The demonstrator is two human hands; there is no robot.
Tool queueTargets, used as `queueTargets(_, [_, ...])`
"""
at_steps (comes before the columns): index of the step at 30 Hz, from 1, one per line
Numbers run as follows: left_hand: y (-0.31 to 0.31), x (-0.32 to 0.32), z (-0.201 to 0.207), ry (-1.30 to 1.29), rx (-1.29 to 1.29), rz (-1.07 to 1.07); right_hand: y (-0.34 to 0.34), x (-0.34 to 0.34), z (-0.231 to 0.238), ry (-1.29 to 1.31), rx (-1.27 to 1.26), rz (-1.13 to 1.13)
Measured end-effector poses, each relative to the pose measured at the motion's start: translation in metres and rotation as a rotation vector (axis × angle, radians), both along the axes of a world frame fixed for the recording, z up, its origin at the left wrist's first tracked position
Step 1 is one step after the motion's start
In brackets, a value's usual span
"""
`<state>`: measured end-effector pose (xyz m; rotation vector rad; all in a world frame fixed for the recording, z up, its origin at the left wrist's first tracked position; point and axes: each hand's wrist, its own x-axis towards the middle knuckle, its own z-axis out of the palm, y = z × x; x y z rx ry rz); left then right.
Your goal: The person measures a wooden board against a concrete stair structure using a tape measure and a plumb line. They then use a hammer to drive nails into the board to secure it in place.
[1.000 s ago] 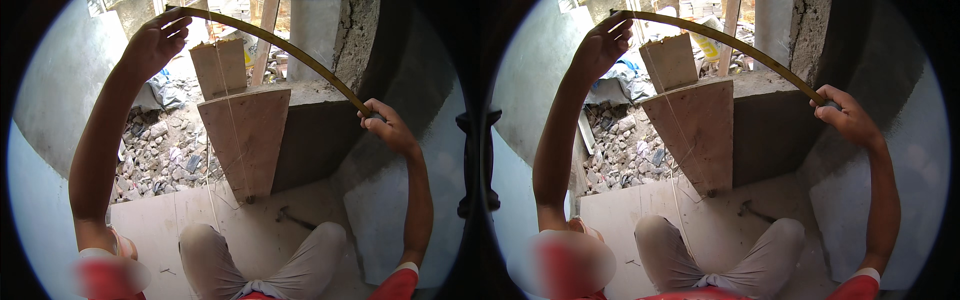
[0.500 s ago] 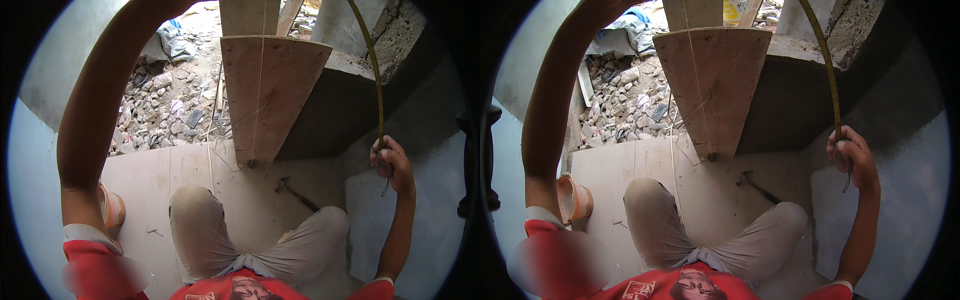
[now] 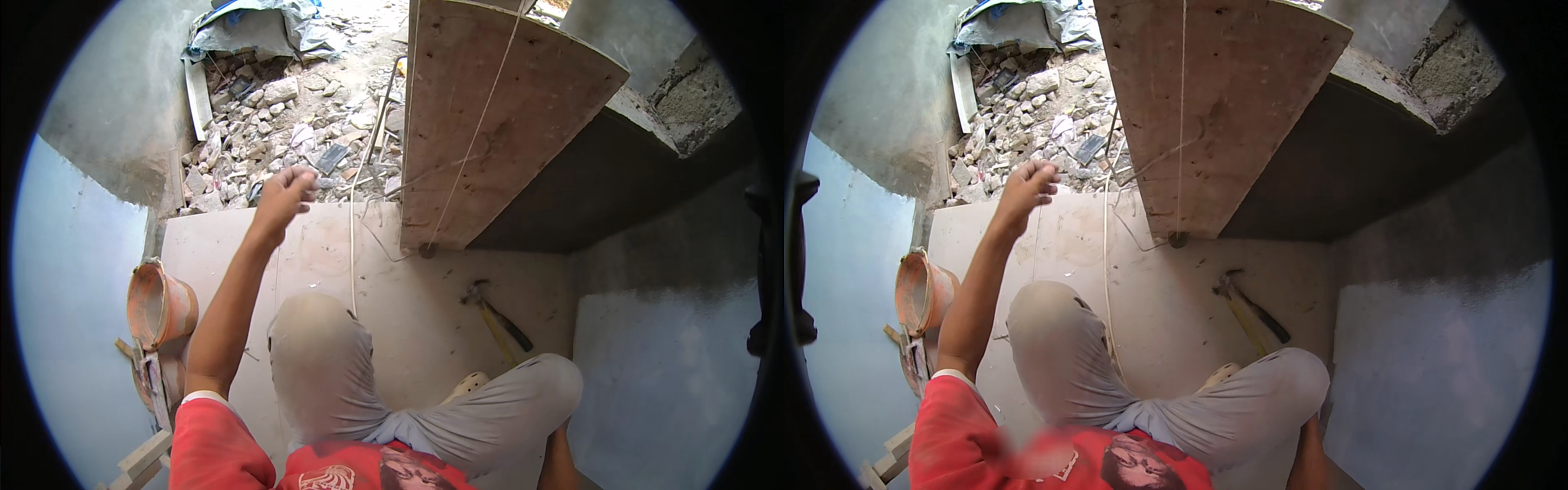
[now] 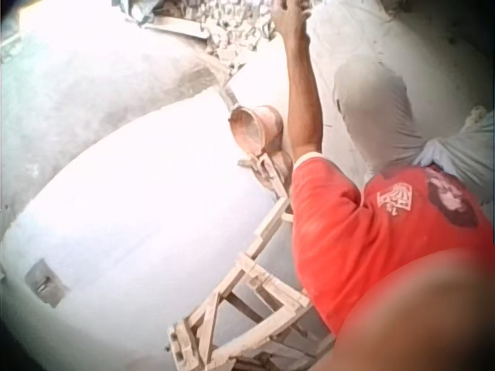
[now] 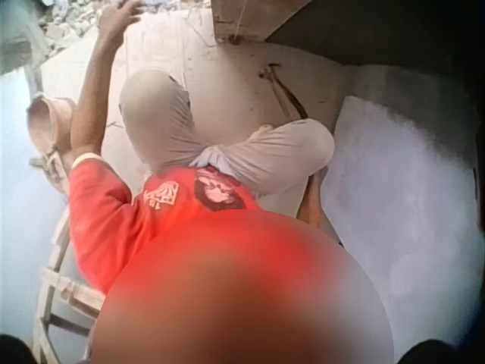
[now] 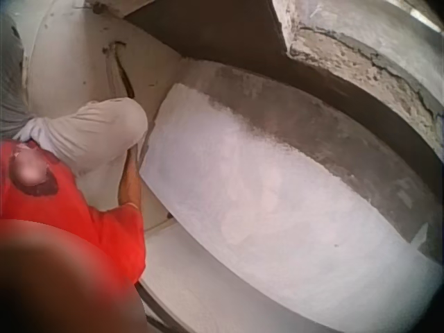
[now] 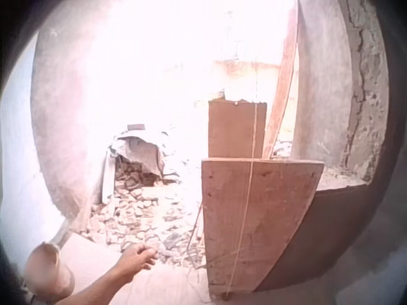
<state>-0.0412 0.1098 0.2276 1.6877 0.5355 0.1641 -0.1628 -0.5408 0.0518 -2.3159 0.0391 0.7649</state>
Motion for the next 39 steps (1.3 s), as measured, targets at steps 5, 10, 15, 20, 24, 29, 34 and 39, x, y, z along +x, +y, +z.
queueTargets(5, [-0.046, -0.006, -0.009, -0.110, 0.030, -0.203, 0.046, 0.005, -0.037, -0.019, -0.224, 0.196])
queueTargets(10, [-0.091, 0.004, 0.074, -0.443, 0.389, -0.448, 0.092, 0.030, -0.048, -0.151, -0.313, 0.349])
queueTargets(15, [-0.141, 0.021, 0.120, -0.706, 0.643, -0.313, 0.136, 0.048, -0.054, -0.379, -0.308, 0.497])
queueTargets(20, [-0.167, 0.029, 0.129, -0.700, 0.652, -0.202, 0.150, 0.051, -0.062, -0.379, -0.388, 0.616])
queueTargets(24, [-0.172, 0.029, 0.130, -0.697, 0.570, -0.221, 0.147, 0.060, -0.051, -0.309, -0.435, 0.682])
queueTargets(29, [-0.174, 0.017, 0.129, -0.720, 0.687, -0.227, 0.134, 0.141, 0.016, -0.215, -0.338, 0.669])
queueTargets(34, [-0.173, 0.021, 0.142, -0.915, 0.905, -0.091, 0.163, 0.231, 0.092, -0.395, -0.202, 0.797])
queueTargets(39, [-0.181, 0.022, 0.163, -1.040, 0.959, 0.035, 0.237, 0.250, 0.109, -0.392, -0.025, 0.971])
